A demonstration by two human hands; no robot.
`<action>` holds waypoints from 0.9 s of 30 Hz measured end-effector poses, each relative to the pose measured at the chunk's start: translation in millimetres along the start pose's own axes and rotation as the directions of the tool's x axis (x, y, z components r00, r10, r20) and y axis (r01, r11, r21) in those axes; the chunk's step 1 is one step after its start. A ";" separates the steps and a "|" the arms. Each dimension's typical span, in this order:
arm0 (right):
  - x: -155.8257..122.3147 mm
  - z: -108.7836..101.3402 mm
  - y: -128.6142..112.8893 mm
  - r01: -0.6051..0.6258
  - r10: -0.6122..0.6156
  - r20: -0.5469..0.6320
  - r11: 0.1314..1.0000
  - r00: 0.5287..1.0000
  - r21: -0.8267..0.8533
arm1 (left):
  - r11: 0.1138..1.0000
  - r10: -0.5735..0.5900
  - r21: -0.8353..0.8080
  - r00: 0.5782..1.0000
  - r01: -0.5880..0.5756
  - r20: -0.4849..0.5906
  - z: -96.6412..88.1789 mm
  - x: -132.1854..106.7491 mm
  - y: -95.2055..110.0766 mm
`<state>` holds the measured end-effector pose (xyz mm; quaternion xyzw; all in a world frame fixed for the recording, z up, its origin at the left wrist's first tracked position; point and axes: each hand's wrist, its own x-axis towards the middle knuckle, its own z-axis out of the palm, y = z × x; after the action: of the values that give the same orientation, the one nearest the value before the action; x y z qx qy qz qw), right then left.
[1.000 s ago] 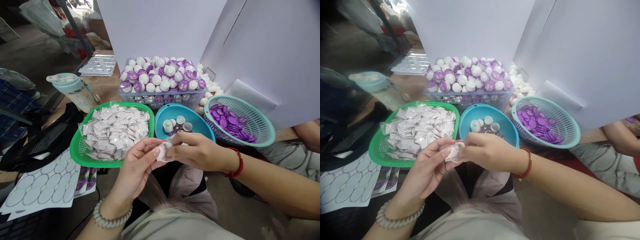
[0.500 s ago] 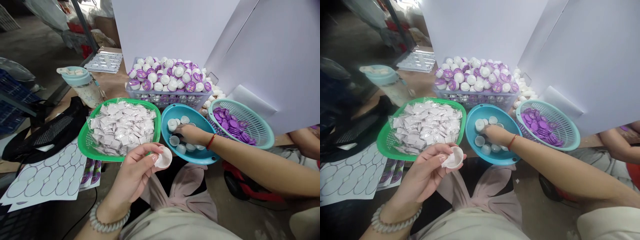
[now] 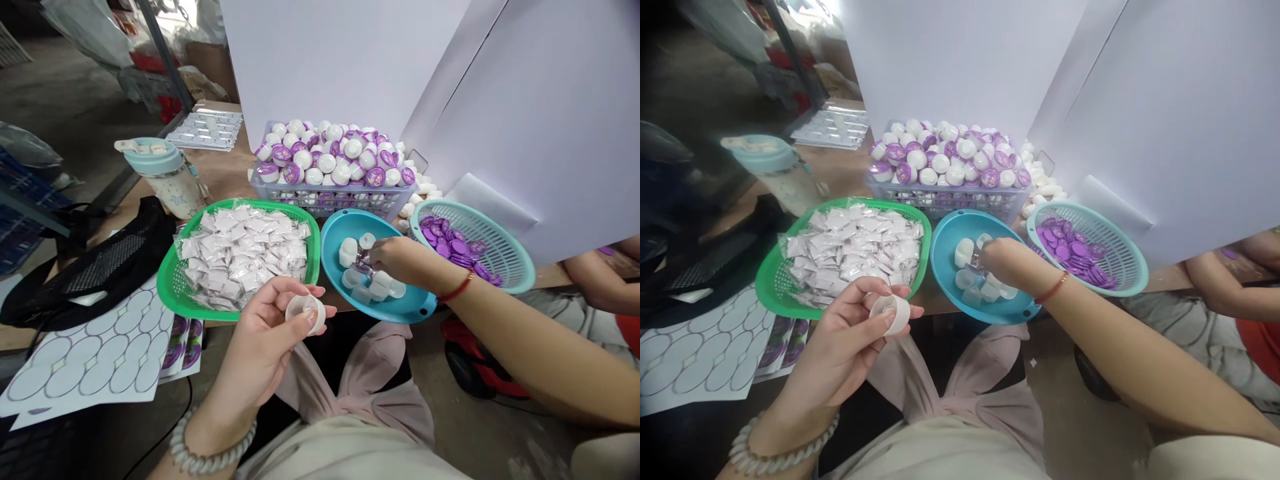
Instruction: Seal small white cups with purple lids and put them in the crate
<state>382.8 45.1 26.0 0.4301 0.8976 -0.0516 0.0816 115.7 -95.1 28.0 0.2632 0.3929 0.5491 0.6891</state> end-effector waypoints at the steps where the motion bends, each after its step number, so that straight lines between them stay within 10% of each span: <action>1: -8.7 -7.5 -3.3 0.014 -0.012 -0.061 1.000 0.998 0.024 | 1.000 0.014 -0.002 1.000 -0.014 0.006 0.2 0.1 -0.7; 3: -27.4 -22.4 -19.8 0.093 -0.043 -0.296 0.983 0.954 0.159 | 0.999 0.039 0.008 0.999 -0.039 0.020 1.1 1.0 -3.4; 6: -50.6 -36.7 -65.5 0.355 -0.027 -0.638 0.849 0.770 0.392 | 0.995 0.062 0.072 0.997 -0.065 0.036 4.5 4.0 -8.6; 11: -51.2 -20.7 -124.5 0.548 -0.133 -0.747 0.764 0.651 0.341 | 0.964 0.126 0.234 0.992 -0.129 0.029 14.0 5.8 -10.9; 22: -46.4 10.3 -108.0 0.366 0.009 -0.751 0.869 0.660 0.332 | 0.920 0.095 0.369 0.989 -0.132 0.116 10.6 -5.2 -23.6; 27: -53.7 9.8 -122.3 0.314 0.116 -0.737 0.853 0.666 0.418 | 0.743 0.264 0.624 0.963 -0.242 0.059 10.7 4.6 -30.0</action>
<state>321.5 -73.9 29.4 0.3670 0.8275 -0.1139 -0.4093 141.5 -97.7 8.9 0.5185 0.5246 0.4799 0.4751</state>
